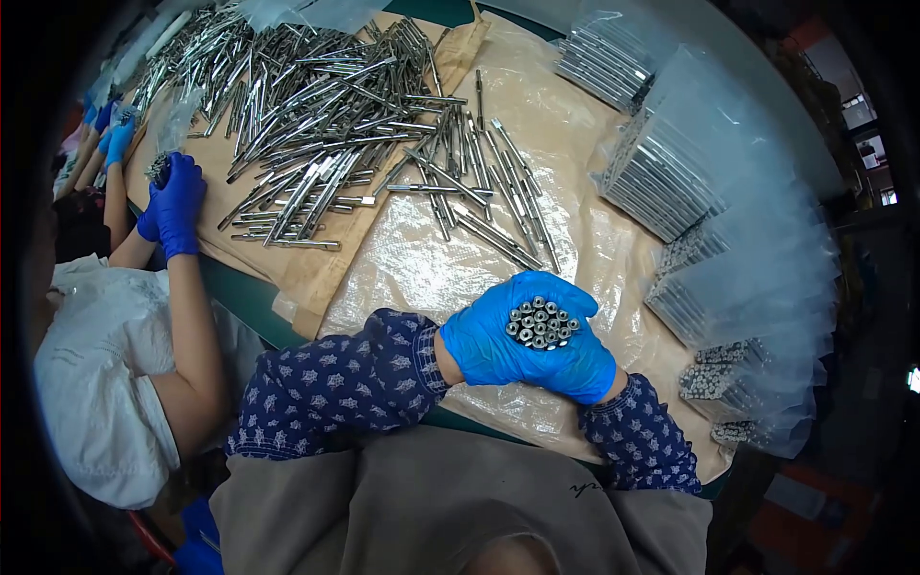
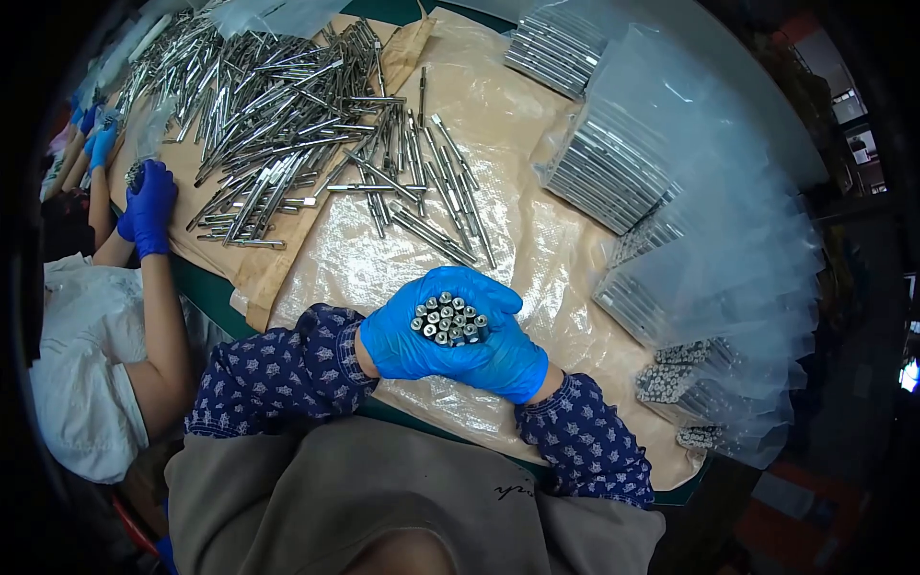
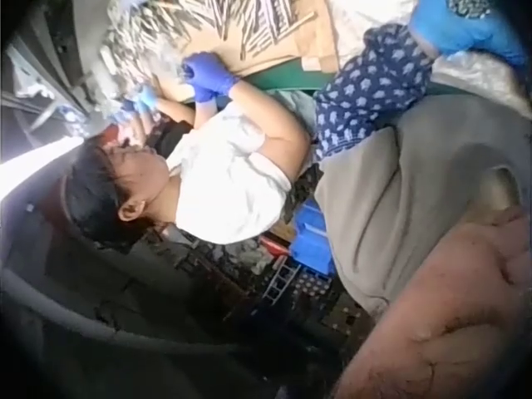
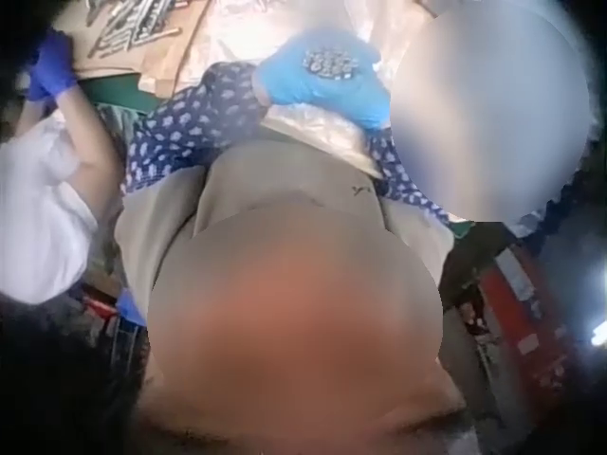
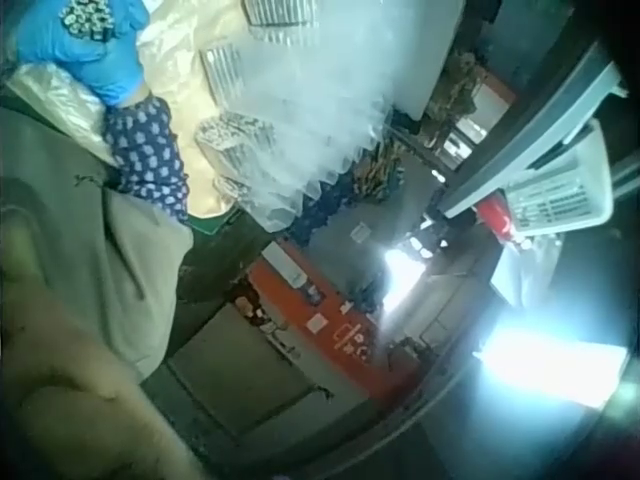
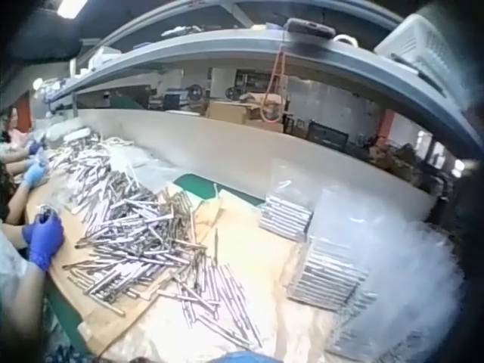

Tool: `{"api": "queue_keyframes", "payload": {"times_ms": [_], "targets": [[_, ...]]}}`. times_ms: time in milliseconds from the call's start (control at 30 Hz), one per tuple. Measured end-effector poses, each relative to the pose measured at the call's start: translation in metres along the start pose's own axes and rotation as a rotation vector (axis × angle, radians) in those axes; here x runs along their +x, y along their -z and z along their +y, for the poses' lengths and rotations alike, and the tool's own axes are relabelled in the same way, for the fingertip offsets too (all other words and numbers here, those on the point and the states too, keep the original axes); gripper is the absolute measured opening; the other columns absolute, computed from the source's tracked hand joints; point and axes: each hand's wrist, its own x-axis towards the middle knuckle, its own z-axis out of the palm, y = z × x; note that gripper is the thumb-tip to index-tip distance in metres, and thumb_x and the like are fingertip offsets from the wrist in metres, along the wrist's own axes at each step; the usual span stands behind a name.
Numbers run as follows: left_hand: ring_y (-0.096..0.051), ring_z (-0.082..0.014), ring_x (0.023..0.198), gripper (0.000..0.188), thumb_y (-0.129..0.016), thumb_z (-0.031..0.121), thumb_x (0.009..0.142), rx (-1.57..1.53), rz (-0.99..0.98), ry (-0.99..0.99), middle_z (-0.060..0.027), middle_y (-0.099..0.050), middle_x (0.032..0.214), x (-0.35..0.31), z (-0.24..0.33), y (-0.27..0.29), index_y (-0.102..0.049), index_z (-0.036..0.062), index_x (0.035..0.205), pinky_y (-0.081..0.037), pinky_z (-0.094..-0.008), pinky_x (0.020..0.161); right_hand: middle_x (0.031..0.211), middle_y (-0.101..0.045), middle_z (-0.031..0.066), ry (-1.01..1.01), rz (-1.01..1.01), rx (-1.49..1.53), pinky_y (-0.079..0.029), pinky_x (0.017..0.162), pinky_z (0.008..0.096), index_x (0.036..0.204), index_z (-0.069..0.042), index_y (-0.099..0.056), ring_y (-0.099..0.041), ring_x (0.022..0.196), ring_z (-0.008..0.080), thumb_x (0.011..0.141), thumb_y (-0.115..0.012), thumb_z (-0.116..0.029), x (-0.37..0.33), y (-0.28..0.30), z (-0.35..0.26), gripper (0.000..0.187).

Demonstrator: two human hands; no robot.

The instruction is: Arranging and checking small metal pins or tubes at a production workstation.

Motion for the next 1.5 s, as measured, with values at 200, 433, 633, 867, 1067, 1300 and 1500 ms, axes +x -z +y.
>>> {"api": "queue_keyframes", "payload": {"times_ms": [200,433,633,867,1067,1300,1500], "targets": [[-0.058,-0.0208,0.099,0.042,-0.077,0.018,0.069,0.044,0.007,-0.079,-0.0114,-0.059,0.108,-0.001,-0.008,-0.002,-0.059,0.0052,0.105,-0.046,-0.0321,0.088,0.113,-0.055,0.0049,-0.047,-0.022,0.042,-0.046,0.088,0.0308,0.12,-0.01,-0.048,-0.054,0.102,0.0167,0.066,-0.078,-0.014,-0.004,0.001,0.004,0.061],[-0.059,-0.0211,0.097,0.045,-0.076,0.02,0.069,0.185,0.039,-0.159,-0.0104,-0.06,0.104,0.001,-0.006,-0.001,-0.058,0.006,0.108,-0.047,-0.0322,0.086,0.114,-0.055,0.0042,0.037,-0.102,-0.103,-0.045,0.089,0.0306,0.12,-0.011,-0.049,-0.054,0.104,0.0161,0.065,-0.079,-0.015,0.001,0.004,0.001,0.062],[-0.059,-0.0218,0.096,0.046,-0.076,0.022,0.07,0.298,0.001,-0.211,-0.0104,-0.059,0.105,0.0,-0.006,0.001,-0.057,0.0063,0.109,-0.047,-0.0327,0.086,0.112,-0.055,0.0038,-0.182,-0.018,0.167,-0.045,0.089,0.0304,0.119,-0.011,-0.049,-0.054,0.103,0.0159,0.066,-0.078,-0.015,-0.001,0.001,-0.004,0.061],[-0.058,-0.0215,0.099,0.048,-0.077,0.022,0.069,0.307,-0.012,-0.201,-0.0099,-0.058,0.107,0.0,-0.006,0.001,-0.057,0.0066,0.11,-0.046,-0.0323,0.087,0.11,-0.055,0.0034,-0.192,-0.02,0.185,-0.045,0.088,0.0303,0.118,-0.011,-0.049,-0.054,0.101,0.0162,0.067,-0.076,-0.014,0.0,0.003,-0.005,0.058],[-0.057,-0.0211,0.1,0.049,-0.078,0.021,0.068,0.296,0.008,-0.22,-0.0092,-0.058,0.107,-0.002,-0.009,0.001,-0.056,0.0071,0.11,-0.045,-0.0321,0.088,0.11,-0.055,0.0038,-0.225,-0.024,0.057,-0.045,0.088,0.0306,0.117,-0.011,-0.049,-0.054,0.102,0.0164,0.067,-0.076,-0.015,0.002,0.002,-0.02,0.056],[-0.057,-0.0206,0.098,0.046,-0.076,0.017,0.069,0.177,0.022,-0.17,-0.0094,-0.058,0.105,0.0,-0.012,0.0,-0.056,0.0075,0.109,-0.045,-0.0316,0.088,0.109,-0.056,0.0054,-0.132,-0.018,-0.088,-0.044,0.088,0.0299,0.113,-0.007,-0.052,-0.054,0.099,0.016,0.073,-0.073,-0.015,0.0,0.005,0.001,0.046],[-0.058,-0.0185,0.094,0.041,-0.073,0.012,0.07,0.056,0.056,-0.088,-0.009,-0.058,0.102,0.0,-0.008,-0.002,-0.058,0.0072,0.108,-0.046,-0.0302,0.085,0.118,-0.054,0.0078,-0.121,-0.137,-0.068,-0.043,0.093,0.0331,0.122,-0.01,-0.048,-0.053,0.109,0.0199,0.07,-0.075,-0.019,0.002,0.007,0.009,0.059]]}}
